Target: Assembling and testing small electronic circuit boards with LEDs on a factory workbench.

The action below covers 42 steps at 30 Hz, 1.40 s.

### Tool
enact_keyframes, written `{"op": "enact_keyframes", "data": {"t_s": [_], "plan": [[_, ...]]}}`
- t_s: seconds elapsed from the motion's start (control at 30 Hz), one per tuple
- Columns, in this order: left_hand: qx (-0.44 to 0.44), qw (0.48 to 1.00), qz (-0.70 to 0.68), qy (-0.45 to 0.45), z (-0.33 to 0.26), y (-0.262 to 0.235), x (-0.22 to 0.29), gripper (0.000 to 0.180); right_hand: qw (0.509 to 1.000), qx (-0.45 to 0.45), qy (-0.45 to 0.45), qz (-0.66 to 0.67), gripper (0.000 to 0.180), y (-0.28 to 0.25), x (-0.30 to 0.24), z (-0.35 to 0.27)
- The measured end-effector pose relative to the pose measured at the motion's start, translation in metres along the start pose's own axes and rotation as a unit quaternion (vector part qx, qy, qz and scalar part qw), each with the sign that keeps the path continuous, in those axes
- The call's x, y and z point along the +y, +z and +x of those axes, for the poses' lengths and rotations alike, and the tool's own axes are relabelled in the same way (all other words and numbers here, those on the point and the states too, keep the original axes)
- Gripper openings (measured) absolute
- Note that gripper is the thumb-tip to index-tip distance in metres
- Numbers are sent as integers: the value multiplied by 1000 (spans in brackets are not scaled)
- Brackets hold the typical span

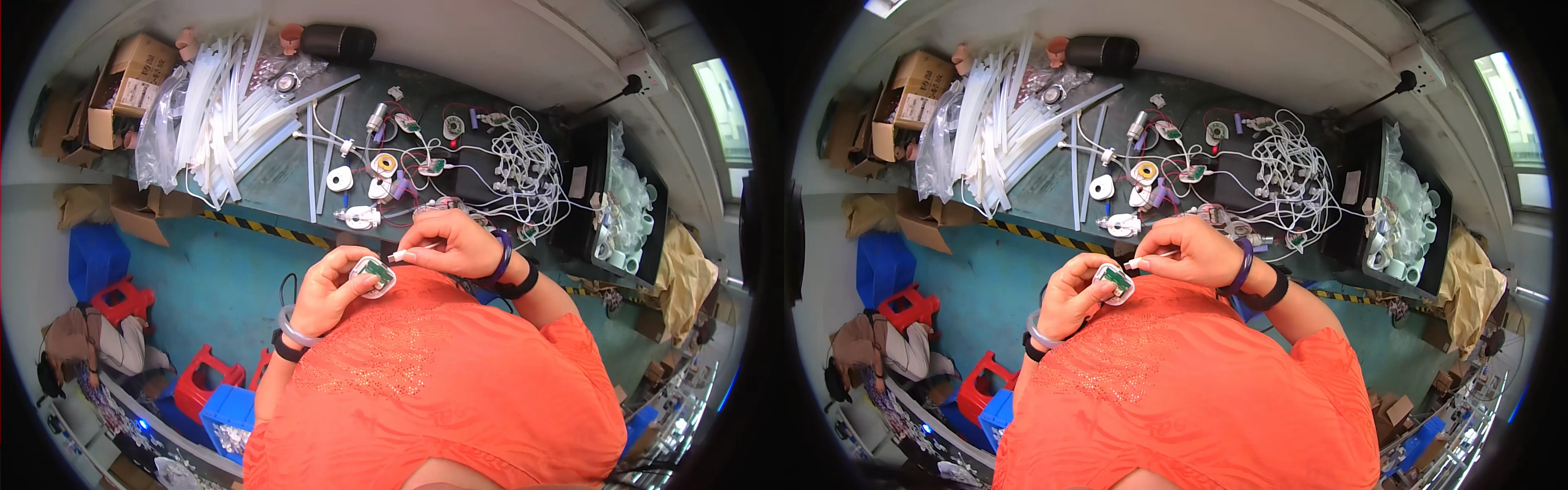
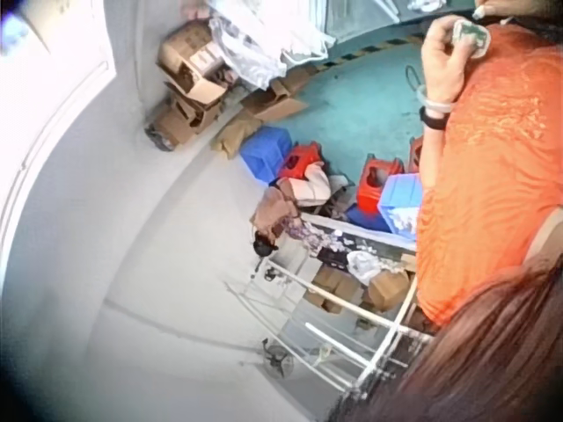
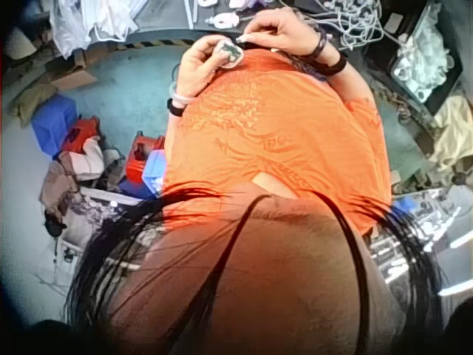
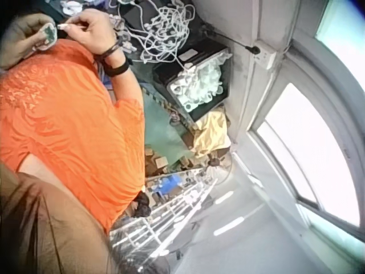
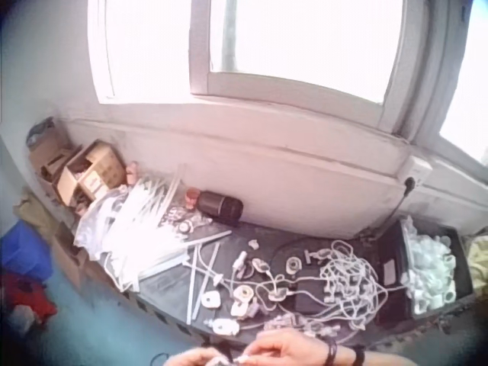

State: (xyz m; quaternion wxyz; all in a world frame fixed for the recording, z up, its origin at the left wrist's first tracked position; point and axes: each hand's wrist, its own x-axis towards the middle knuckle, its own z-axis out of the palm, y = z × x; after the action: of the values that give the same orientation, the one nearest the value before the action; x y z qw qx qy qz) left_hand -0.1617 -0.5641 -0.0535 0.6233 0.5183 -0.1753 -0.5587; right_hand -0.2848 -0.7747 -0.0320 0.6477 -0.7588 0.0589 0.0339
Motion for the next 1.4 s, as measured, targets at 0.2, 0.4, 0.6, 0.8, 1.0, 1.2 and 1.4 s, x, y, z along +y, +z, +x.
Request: {"op": "enact_keyframes", "data": {"t_s": [0.2,0.4,0.6,0.8,1.0,1.2,1.4], "plan": [[-44,998,39,-22,8,6,-10,28,1000,-7,7,-16,14,-5,6,-11],[-56,995,69,-39,12,12,-10,30,999,-32,24,-28,18,-11,9,-16],[-61,991,107,-50,16,21,-8,28,995,-70,62,-28,21,-20,7,-17],[-70,982,175,6,22,17,-17,27,991,-99,80,-40,21,-26,8,-14],[-82,964,251,32,24,15,-14,28,982,-121,136,50,20,-23,18,-17],[-93,958,272,23,25,14,-9,27,985,-92,145,-9,19,-18,10,-18],[-116,949,292,21,29,14,-5,28,984,-74,163,25,19,-16,16,-19]]}}
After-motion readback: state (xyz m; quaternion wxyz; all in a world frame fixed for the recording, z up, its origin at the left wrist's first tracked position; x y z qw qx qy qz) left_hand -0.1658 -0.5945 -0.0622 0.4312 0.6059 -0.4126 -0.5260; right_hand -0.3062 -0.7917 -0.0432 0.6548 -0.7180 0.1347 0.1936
